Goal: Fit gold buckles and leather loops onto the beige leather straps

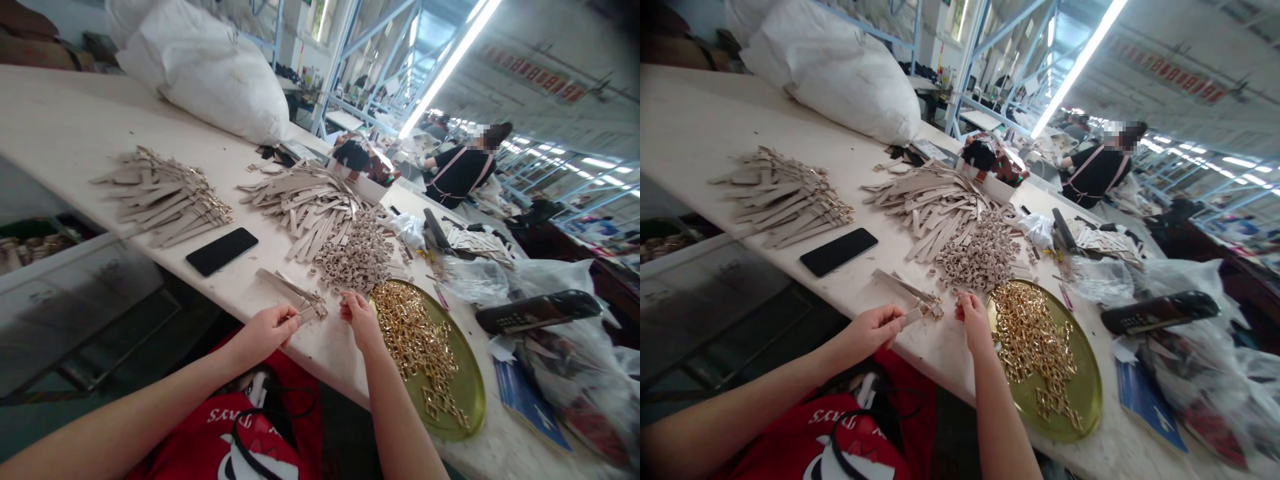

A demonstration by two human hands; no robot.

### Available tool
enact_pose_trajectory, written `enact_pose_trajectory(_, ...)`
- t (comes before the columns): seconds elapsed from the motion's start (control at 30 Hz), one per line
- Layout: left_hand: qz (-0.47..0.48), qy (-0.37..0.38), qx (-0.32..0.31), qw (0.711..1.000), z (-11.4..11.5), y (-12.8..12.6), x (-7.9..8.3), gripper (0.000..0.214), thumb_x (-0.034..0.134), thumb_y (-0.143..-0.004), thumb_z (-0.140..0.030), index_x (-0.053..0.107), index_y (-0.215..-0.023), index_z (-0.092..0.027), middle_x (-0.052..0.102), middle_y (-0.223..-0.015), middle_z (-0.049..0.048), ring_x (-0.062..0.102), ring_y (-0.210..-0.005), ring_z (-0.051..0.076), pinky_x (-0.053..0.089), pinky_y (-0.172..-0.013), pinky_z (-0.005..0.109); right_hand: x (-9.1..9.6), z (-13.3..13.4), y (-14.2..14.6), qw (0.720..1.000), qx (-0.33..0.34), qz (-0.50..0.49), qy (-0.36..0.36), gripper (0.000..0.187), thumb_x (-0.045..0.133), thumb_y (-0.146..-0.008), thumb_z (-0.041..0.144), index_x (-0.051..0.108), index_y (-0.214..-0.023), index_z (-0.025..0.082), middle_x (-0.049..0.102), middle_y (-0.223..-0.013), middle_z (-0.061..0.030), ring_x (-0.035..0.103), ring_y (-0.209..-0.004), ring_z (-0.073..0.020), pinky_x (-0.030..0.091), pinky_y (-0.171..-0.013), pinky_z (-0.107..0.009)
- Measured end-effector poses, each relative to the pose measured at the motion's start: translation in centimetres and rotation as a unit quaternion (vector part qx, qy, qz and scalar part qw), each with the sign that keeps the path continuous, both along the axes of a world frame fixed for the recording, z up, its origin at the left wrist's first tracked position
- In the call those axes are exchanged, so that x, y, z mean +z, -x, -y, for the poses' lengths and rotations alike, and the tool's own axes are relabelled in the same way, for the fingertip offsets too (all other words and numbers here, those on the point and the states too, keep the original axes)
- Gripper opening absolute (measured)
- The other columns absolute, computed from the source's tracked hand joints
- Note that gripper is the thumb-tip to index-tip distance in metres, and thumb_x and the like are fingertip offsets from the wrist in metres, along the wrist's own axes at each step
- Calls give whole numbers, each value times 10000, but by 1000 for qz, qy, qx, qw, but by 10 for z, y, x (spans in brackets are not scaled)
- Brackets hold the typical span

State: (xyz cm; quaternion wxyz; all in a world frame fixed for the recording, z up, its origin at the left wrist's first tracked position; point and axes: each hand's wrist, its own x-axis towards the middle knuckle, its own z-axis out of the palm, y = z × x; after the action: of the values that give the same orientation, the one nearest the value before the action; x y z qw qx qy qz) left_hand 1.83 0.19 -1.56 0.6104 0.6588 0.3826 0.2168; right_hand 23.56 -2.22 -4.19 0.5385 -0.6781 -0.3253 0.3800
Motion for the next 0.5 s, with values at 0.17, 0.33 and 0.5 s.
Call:
enact_pose_trajectory(0.17,22,-38,26,999,7,-3,12,284,422,-805,-417,514,-767,-151,461,-514,-51,402,-478,88,319,-484,194,25,21,45,978,49,-202,-27,385,623,-649,525,598,-756,156,519,-593,22,404,-445,-63,336,-431,-196)
enact_pose_trajectory(0.33,-35,-106,1,994,13,-1,21,271,407,-810,-375,531,-707,-157,435,-523,-54,385,-493,92,286,-482,201,29,37,77,990,60,-89,-86,300,580,-730,454,611,-764,158,477,-495,47,402,-452,-80,336,-458,-211)
enact_pose_trajectory(0.5,-48,-118,-33,991,15,4,21,263,420,-800,-354,569,-720,-154,492,-591,-35,416,-549,99,297,-509,205,23,44,82,991,97,56,-74,226,587,-727,382,619,-760,161,485,-501,50,416,-466,-90,330,-467,-216)
